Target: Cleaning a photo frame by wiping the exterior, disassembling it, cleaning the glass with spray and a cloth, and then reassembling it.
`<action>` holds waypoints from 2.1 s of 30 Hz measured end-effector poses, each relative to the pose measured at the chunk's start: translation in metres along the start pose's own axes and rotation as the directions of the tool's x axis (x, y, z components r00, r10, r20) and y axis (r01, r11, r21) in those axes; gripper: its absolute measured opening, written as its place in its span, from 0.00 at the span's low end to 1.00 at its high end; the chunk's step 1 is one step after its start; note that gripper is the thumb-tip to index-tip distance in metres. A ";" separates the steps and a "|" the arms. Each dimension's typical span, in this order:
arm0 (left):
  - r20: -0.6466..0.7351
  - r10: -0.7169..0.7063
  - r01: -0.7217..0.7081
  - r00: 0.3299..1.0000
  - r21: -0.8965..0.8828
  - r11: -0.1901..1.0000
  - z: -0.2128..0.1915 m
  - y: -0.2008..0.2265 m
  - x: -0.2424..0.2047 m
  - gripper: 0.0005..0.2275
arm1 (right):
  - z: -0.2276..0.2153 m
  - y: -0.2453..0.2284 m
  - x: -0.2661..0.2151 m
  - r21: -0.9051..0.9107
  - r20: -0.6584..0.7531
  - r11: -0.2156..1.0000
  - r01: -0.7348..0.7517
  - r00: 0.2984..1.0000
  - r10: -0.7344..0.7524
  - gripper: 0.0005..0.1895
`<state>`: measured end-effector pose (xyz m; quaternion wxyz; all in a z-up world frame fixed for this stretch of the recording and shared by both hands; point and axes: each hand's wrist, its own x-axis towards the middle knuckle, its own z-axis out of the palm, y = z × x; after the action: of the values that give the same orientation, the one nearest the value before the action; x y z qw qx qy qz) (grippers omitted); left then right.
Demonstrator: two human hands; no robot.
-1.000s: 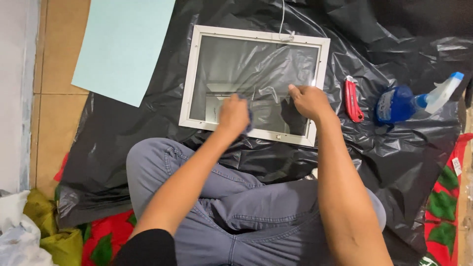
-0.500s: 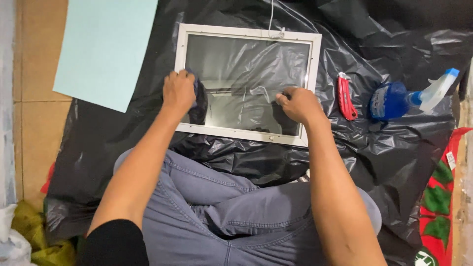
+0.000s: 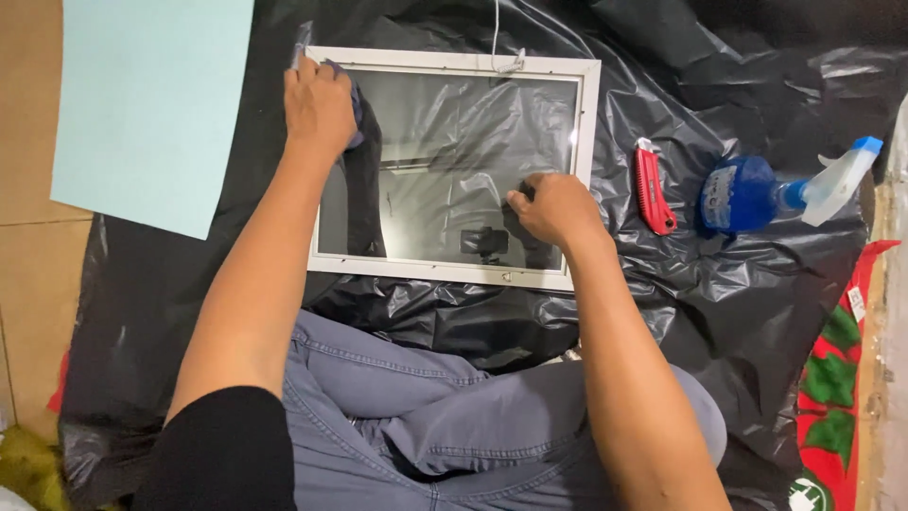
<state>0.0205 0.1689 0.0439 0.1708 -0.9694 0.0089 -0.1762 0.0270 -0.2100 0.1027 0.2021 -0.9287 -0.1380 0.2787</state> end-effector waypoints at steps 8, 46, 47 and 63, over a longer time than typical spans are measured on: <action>0.195 0.206 -0.166 0.959 -0.205 0.965 -0.074 0.020 -0.097 0.04 | -0.003 -0.001 -0.009 -0.008 0.058 1.000 0.018 0.998 -0.017 0.27; 0.145 0.375 -0.277 0.915 -0.448 0.850 -0.053 0.070 -0.113 0.04 | 0.004 0.008 -0.004 0.010 0.048 0.998 0.068 0.996 -0.069 0.24; 0.143 0.374 -0.278 0.917 -0.445 0.852 -0.064 0.072 -0.119 0.04 | 0.009 0.013 -0.001 0.009 0.044 0.997 0.072 0.996 -0.072 0.24; -0.057 0.187 -0.195 0.981 -0.290 0.937 -0.023 0.097 0.029 0.04 | 0.008 0.016 0.006 0.078 0.071 0.997 0.026 0.997 -0.032 0.24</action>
<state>0.0443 0.0676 0.0418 0.0409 -0.9759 0.1316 -0.1694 0.0298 -0.2194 0.0861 0.2368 -0.9074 -0.1479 0.3142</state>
